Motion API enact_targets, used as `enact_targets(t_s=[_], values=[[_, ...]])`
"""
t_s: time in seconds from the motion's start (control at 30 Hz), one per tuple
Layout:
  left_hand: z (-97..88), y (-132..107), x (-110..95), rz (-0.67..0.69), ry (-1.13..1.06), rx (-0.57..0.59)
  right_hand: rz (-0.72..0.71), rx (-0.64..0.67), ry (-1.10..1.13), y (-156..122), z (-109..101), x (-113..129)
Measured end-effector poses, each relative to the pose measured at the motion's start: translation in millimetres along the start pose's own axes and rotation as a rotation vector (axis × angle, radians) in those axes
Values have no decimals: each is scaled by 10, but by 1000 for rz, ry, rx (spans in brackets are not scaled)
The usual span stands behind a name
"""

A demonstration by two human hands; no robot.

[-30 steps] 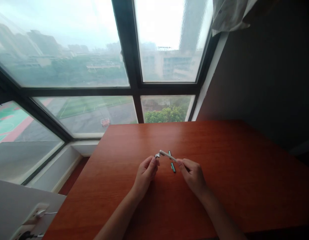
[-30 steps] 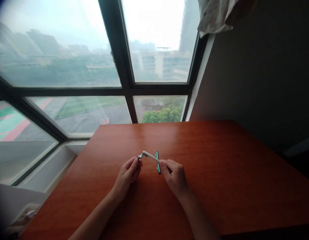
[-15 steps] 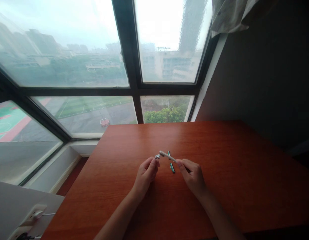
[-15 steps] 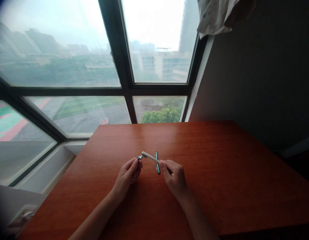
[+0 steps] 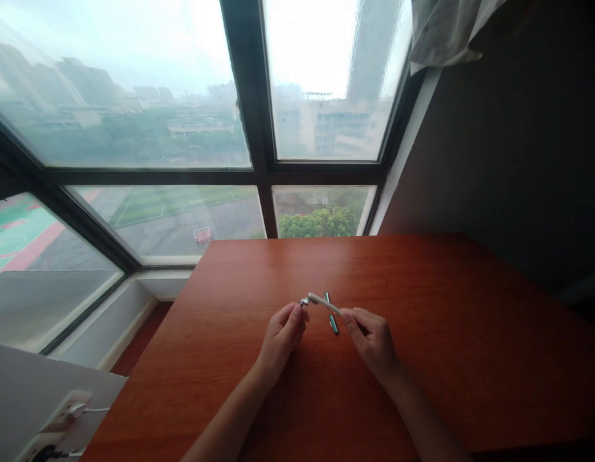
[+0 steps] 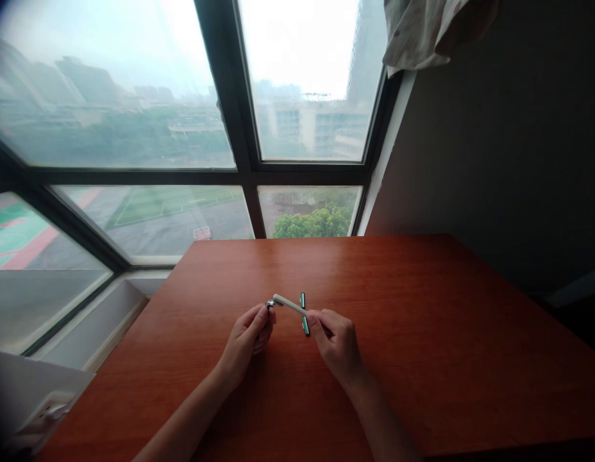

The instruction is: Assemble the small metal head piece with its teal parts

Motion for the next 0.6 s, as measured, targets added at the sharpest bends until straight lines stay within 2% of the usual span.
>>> enact_targets(t_s=[0.6], values=[[-10,19,77,-53,-38,6,-13,30,-1,-4,25,27]])
Point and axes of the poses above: each hand's wrist, its own y-axis towards the middle knuckle, its own z-axis out of the palm, x = y × z, the point moved 8 cm from there along y, towards the middle knuckle, and after that the axes turned 14 degrees about -y, right-handed, at the moved point
